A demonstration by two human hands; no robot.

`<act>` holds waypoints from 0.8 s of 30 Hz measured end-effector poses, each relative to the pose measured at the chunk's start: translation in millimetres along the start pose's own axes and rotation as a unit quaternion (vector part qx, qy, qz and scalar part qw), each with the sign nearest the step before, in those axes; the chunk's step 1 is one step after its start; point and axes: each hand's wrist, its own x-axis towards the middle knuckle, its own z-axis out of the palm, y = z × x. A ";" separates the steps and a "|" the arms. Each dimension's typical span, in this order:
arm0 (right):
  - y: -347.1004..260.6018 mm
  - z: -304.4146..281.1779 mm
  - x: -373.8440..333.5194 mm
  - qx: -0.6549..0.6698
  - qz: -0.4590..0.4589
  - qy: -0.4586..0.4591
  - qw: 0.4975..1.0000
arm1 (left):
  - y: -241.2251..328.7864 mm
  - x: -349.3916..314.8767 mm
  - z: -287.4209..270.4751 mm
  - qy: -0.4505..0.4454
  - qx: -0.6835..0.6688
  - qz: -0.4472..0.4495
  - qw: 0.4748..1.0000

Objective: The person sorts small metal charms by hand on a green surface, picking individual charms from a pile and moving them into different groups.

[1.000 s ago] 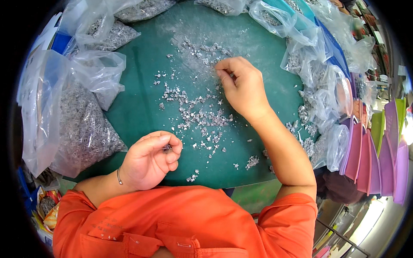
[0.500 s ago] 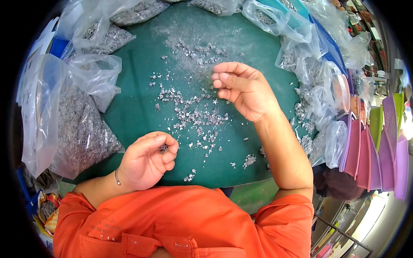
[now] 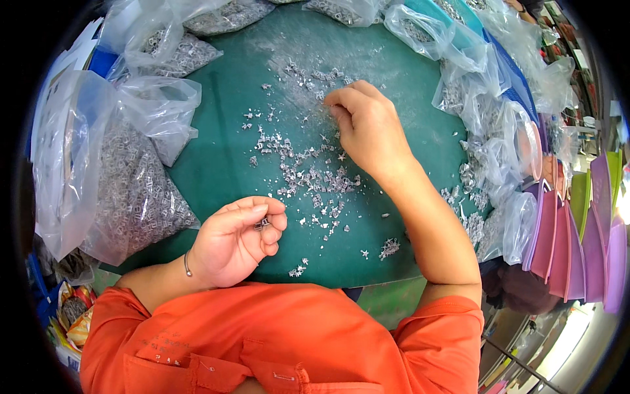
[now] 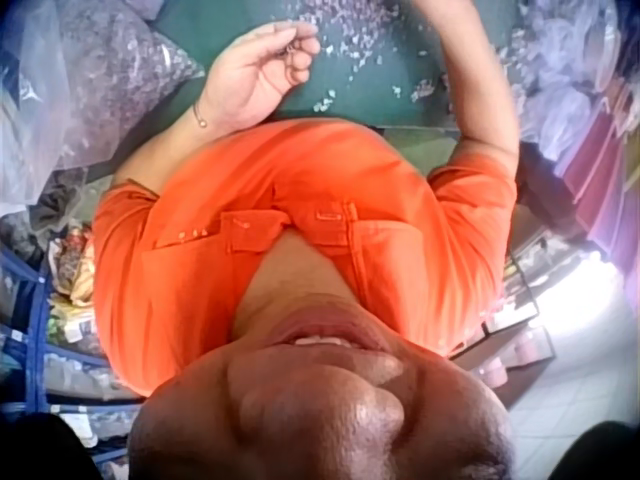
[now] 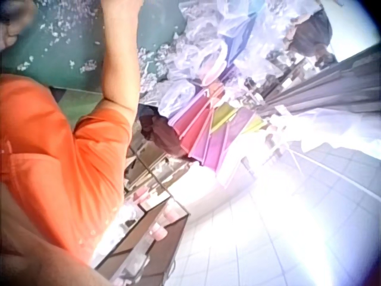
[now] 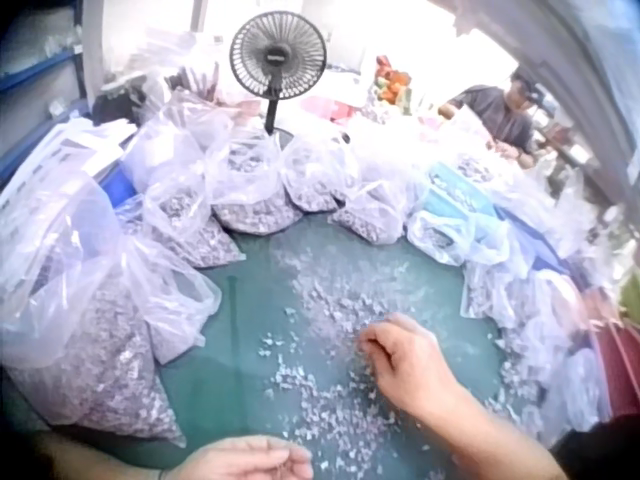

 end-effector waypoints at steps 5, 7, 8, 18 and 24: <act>4.0 -0.7 -3.5 0.037 0.049 -0.036 0.997 | 0.6 -1.8 0.3 0.004 0.001 0.000 1.000; 4.8 -7.0 -3.3 0.038 0.053 -0.044 0.997 | 0.7 -1.7 -0.5 0.000 -0.003 -0.001 1.000; 6.6 -10.5 -4.3 0.041 0.057 -0.048 0.996 | 0.5 -1.2 -0.5 -0.003 -0.003 0.000 1.000; 13.9 -11.6 -4.3 -0.018 0.027 -0.006 0.999 | -0.2 -1.2 -0.8 0.006 -0.001 -0.003 1.000; 19.7 -5.8 -6.5 0.000 0.026 -0.002 1.000 | 1.0 -0.1 -2.4 -0.013 -0.009 -0.002 1.000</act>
